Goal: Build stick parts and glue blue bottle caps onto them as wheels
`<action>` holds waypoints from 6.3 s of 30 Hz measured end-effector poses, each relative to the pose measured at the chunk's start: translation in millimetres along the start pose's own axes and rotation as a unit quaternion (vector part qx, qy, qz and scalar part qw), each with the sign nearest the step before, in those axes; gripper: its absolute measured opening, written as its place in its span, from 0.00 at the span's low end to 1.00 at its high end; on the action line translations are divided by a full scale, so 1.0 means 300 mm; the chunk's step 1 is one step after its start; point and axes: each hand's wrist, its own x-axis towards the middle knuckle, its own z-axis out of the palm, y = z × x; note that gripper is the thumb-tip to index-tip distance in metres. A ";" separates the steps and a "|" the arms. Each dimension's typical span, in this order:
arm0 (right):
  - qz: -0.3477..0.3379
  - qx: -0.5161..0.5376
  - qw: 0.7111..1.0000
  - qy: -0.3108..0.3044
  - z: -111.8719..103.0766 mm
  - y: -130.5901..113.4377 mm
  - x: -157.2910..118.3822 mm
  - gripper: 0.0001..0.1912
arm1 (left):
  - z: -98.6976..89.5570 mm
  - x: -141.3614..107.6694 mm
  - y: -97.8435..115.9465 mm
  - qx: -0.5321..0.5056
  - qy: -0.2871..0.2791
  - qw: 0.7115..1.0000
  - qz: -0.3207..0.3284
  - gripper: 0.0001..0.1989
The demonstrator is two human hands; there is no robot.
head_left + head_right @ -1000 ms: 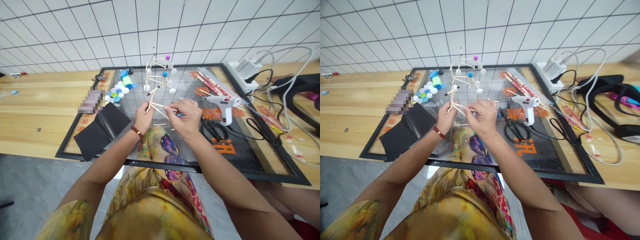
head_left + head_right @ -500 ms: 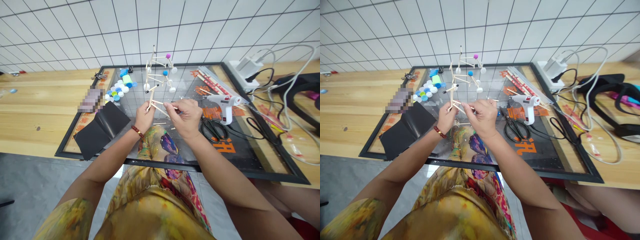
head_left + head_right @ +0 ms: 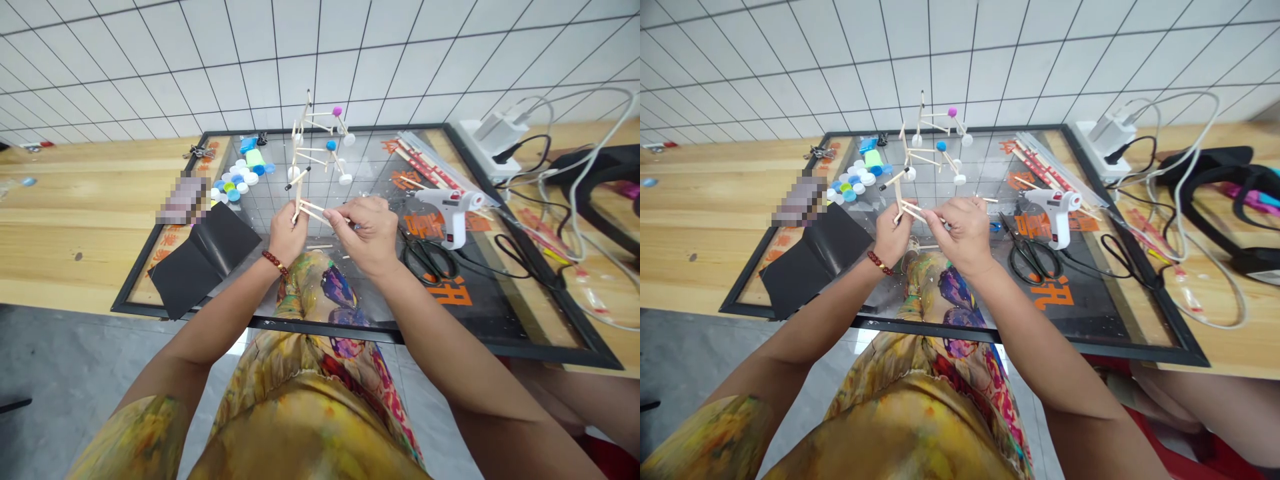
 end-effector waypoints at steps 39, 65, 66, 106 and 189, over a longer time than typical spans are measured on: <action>0.050 0.002 0.998 -0.045 0.014 0.052 -0.001 0.15 | -0.007 0.018 -0.033 0.030 -0.028 0.999 0.015 0.16; 0.035 -0.045 0.997 -0.044 0.021 0.051 -0.009 0.17 | -0.008 0.014 -0.035 0.005 -0.054 0.998 0.021 0.19; 0.035 -0.046 0.997 -0.044 0.023 0.051 -0.010 0.18 | -0.008 0.014 -0.035 0.005 -0.054 0.998 0.020 0.19; 0.123 0.130 0.982 -0.052 0.044 0.128 0.014 0.32 | -0.074 0.099 -0.001 -0.240 -0.066 0.961 -0.125 0.11; 0.295 0.353 0.888 -0.011 0.072 0.063 0.003 0.26 | -0.068 0.099 -0.014 -0.329 -0.045 0.924 -0.190 0.04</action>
